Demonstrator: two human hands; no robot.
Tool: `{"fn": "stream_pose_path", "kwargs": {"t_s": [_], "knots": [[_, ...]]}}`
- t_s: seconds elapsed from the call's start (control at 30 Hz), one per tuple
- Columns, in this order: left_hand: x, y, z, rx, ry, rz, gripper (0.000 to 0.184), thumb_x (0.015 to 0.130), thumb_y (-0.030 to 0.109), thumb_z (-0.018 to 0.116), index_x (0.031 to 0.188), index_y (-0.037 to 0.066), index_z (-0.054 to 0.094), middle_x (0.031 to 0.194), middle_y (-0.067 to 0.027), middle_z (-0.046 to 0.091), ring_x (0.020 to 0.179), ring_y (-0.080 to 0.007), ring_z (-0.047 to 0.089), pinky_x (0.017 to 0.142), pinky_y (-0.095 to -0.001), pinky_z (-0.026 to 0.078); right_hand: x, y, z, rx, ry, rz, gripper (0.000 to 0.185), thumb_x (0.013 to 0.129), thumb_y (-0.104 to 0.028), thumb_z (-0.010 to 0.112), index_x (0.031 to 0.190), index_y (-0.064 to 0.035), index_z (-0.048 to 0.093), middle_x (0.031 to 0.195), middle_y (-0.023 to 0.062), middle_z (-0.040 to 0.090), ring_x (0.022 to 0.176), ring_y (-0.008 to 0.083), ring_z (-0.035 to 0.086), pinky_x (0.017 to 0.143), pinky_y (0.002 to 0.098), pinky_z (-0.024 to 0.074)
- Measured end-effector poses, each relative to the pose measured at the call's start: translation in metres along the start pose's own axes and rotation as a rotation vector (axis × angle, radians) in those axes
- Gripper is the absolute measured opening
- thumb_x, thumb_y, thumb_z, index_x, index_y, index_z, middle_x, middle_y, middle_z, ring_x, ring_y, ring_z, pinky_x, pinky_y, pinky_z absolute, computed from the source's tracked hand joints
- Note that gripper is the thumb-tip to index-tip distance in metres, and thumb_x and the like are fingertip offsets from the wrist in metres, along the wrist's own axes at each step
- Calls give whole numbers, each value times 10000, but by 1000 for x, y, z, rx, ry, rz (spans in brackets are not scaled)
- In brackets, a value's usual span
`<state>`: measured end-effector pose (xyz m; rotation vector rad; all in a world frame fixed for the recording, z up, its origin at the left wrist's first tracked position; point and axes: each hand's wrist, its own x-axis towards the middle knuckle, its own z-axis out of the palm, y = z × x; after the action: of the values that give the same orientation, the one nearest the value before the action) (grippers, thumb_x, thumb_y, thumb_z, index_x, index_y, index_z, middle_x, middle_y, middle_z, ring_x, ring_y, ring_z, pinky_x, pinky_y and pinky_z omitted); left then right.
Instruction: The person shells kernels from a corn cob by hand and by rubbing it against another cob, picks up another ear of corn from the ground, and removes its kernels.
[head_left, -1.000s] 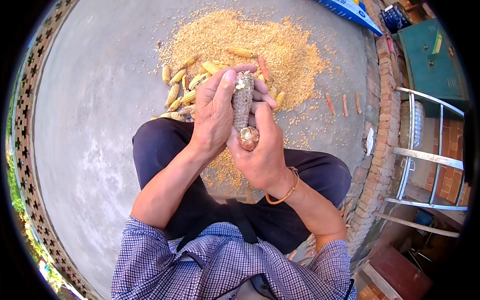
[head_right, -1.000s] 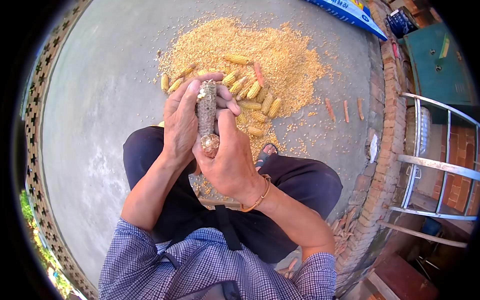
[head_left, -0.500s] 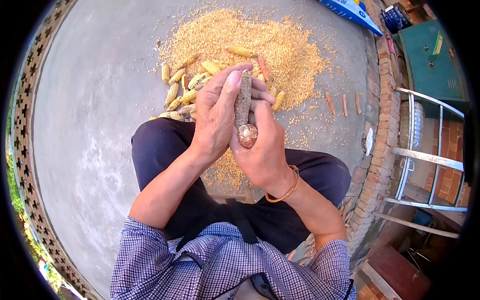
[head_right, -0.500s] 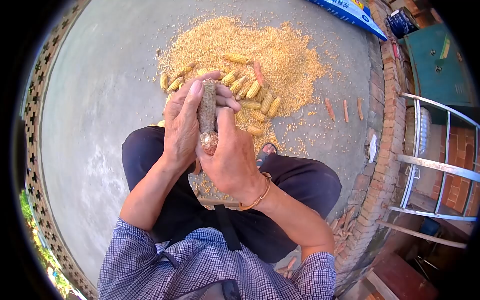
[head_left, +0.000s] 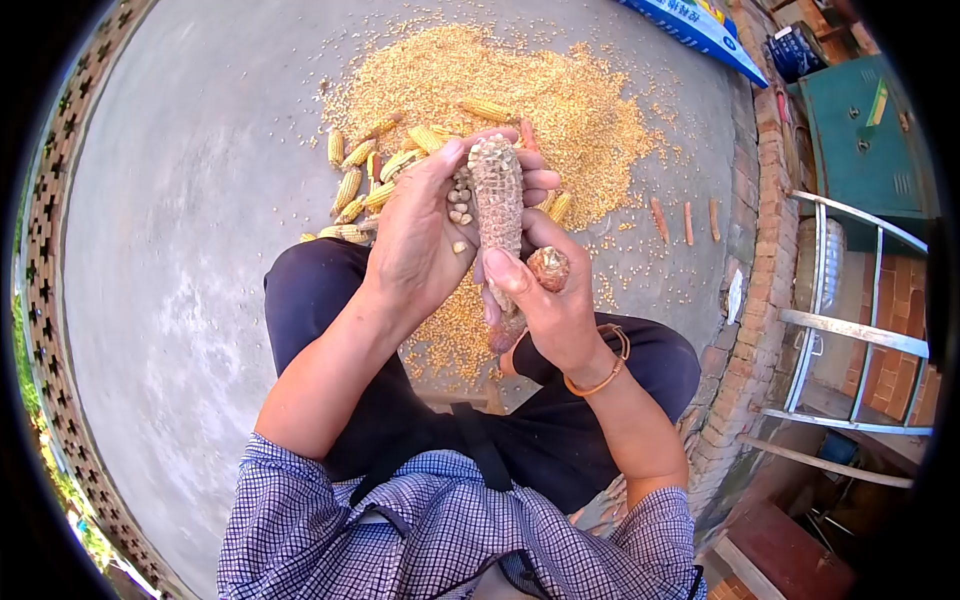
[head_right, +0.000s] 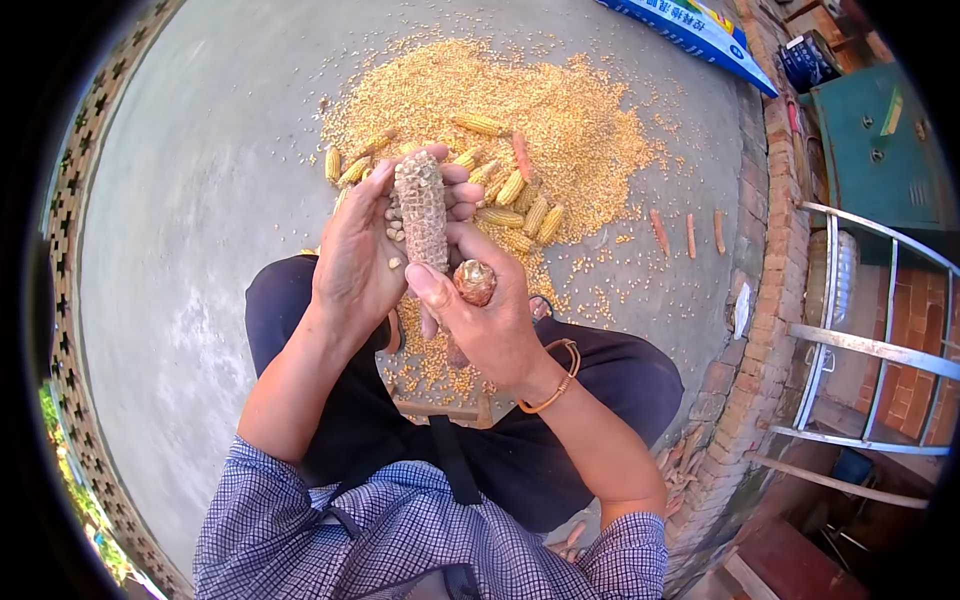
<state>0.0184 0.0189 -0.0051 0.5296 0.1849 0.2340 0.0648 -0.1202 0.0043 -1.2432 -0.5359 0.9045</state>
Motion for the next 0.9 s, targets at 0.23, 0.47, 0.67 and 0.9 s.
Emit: {"fn": "stream_pose_path", "kwargs": {"t_s": [0.23, 0.47, 0.67, 0.9], "knots": [[-3, 11, 5, -38, -27, 9, 513, 1046, 333, 323, 1379, -50, 398, 1261, -248, 561, 1165, -345, 579, 1021, -461, 472, 0, 0, -10, 405, -105, 96, 282, 961, -210, 582, 1114, 17, 514, 821, 120, 635, 584, 134, 582, 561, 250, 489], [-6, 12, 2, 92, -104, 78, 544, 1020, 344, 415, 1379, -65, 410, 1225, -253, 576, 1123, -335, 608, 1001, -449, 491, -2, 4, -14, 505, -143, 162, 305, 963, -249, 578, 1101, 20, 534, 835, 152, 654, 580, 153, 589, 553, 252, 497], [-6, 16, 0, 26, -140, 66, 523, 1003, 300, 470, 1371, -69, 423, 1181, -234, 600, 1076, -318, 630, 942, -420, 529, -2, 3, -13, 492, -153, 179, 322, 964, -260, 579, 1115, 22, 544, 824, 151, 653, 577, 155, 590, 541, 252, 495], [-8, 13, -3, 74, -130, 118, 362, 979, 199, 538, 1247, -45, 533, 1005, -138, 604, 883, -210, 604, 837, -356, 519, -4, 6, -14, 434, -152, 141, 279, 974, -200, 558, 1119, 38, 540, 813, 131, 645, 577, 131, 580, 532, 238, 483]]}}
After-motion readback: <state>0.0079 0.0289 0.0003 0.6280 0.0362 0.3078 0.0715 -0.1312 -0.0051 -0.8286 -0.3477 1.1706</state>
